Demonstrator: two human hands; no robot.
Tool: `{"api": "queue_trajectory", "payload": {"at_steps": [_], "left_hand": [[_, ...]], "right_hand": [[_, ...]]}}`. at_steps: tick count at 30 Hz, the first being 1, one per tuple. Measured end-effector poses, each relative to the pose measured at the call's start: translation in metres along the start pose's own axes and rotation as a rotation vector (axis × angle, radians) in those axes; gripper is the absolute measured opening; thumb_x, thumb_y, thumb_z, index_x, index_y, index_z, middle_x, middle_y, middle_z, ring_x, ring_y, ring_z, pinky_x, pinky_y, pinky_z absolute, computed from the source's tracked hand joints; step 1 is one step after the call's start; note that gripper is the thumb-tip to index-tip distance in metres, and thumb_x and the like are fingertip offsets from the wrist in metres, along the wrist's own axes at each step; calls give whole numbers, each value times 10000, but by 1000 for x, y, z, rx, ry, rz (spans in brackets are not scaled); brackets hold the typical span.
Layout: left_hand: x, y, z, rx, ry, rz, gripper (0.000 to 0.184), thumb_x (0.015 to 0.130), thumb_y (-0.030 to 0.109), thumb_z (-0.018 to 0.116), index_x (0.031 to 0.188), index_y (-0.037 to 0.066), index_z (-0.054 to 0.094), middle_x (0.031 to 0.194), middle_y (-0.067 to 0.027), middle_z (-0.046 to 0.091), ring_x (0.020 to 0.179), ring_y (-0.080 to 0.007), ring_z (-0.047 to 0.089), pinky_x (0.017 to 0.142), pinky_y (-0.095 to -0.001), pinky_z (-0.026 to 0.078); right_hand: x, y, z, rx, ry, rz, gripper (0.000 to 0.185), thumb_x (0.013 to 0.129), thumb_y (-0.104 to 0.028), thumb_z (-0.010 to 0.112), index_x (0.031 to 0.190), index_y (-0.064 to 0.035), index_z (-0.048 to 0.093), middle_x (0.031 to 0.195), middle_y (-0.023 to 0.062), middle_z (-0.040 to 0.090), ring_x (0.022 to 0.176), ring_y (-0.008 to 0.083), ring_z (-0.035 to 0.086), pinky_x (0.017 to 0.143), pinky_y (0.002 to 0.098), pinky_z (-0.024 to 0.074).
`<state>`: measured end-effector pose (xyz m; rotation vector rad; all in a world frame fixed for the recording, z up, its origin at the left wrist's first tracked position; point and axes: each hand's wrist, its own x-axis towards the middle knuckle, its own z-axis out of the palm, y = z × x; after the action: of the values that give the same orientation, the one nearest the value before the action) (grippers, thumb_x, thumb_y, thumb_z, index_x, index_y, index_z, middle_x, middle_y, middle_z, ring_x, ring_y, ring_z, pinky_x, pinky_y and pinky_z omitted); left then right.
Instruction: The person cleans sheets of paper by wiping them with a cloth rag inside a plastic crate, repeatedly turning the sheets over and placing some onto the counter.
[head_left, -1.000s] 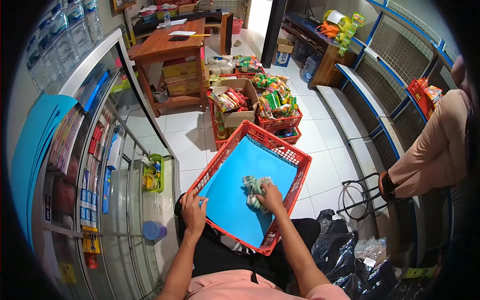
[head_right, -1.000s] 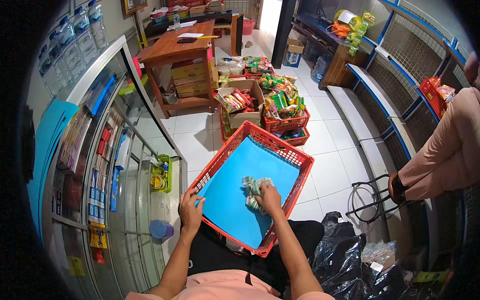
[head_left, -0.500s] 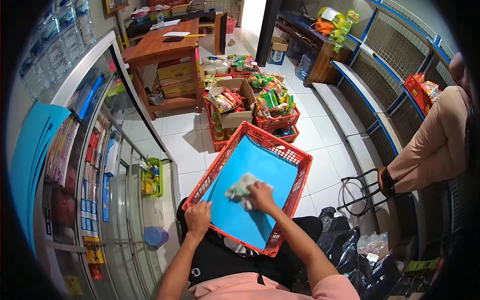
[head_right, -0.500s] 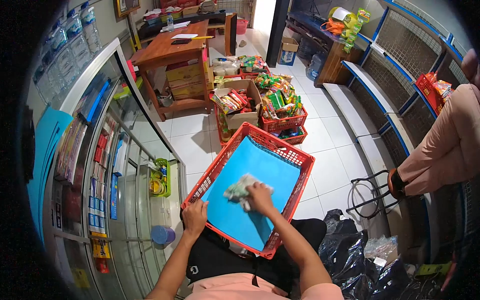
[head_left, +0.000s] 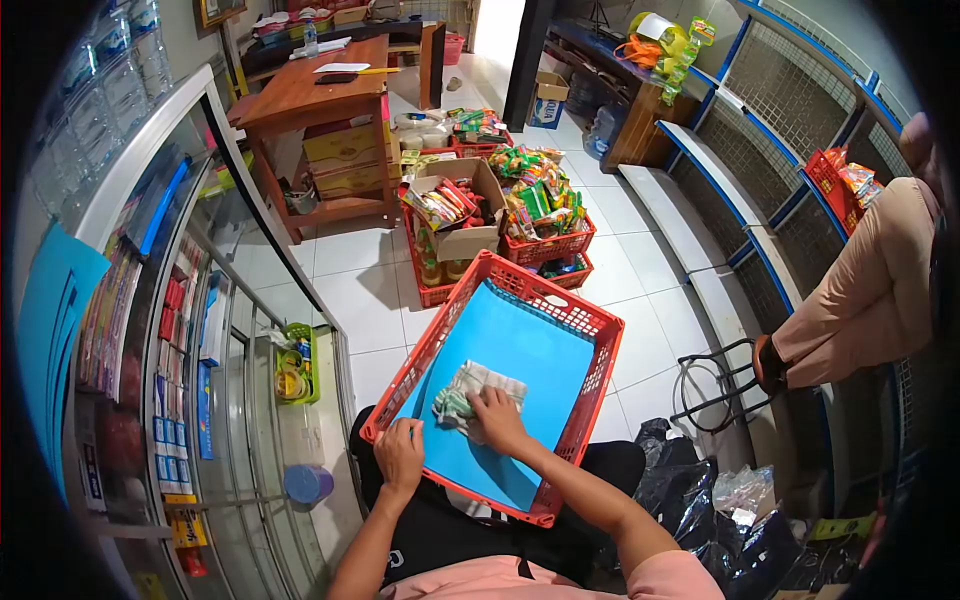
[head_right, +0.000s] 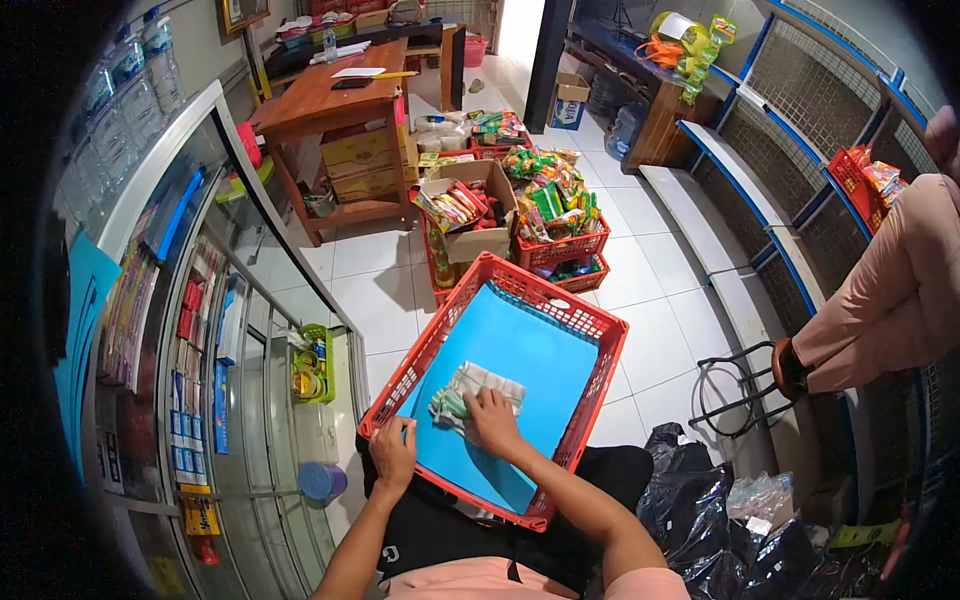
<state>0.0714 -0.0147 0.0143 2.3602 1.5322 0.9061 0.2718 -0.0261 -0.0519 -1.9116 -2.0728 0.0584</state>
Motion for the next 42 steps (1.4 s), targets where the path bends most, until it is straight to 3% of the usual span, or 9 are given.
{"api": "queue_trajectory", "payload": {"at_steps": [2,4,7,14,22,29,38,42], "left_hand": [[-1,0,1,32,24,-1,107,783,125,550,861,52,553,656,-88,584,566,-259,535,596,-328,392],[-1,2,-1,67,3,-17,131,781,120,548,894,53,551,646,-91,581,557,-261,531,596,-328,393],[2,8,-5,159,-47,-77,222,775,105,542,991,56,544,615,-101,571,532,-266,518,597,-327,393],[-3,1,-3,163,-70,-99,286,773,86,531,1058,67,525,559,-113,550,501,-277,499,591,-325,395],[-1,3,-2,86,13,-82,277,773,77,518,1049,76,533,555,-117,543,481,-286,476,578,-329,396],[-2,2,0,100,52,-64,266,786,90,510,1051,87,535,560,-114,545,489,-287,475,575,-335,393],[-1,1,-1,38,41,-72,236,832,124,482,1060,89,529,583,-108,563,504,-286,481,581,-346,389],[-2,4,-4,-16,-22,-132,232,852,152,445,1049,75,540,755,-156,597,584,-323,510,590,-410,391]], "right_hand": [[11,2,11,-53,113,-5,479,740,-231,551,1186,-110,427,1135,196,432,996,366,426,839,419,358],[32,15,16,-71,102,69,526,792,-313,498,1268,-124,378,1281,217,349,1127,393,359,912,453,298],[71,27,22,-67,31,188,530,826,-389,431,1295,-151,365,1337,215,294,1196,398,301,939,506,251],[120,57,17,-55,-104,367,606,791,-496,436,1314,-204,345,1361,203,263,1247,397,235,956,604,160],[51,107,-17,-57,-147,716,630,822,-486,384,1345,-151,278,1376,230,205,1261,427,180,950,616,169],[0,113,-29,-100,-245,589,673,822,-479,386,1361,-115,213,1371,269,166,1257,454,153,947,602,186],[-90,-10,-30,-80,-599,349,738,800,-445,453,1364,-78,150,1337,353,102,1211,545,148,873,596,313],[-87,-47,-61,2,-748,184,711,778,-399,519,1345,-103,210,1327,347,137,1188,551,196,814,550,396]]}}
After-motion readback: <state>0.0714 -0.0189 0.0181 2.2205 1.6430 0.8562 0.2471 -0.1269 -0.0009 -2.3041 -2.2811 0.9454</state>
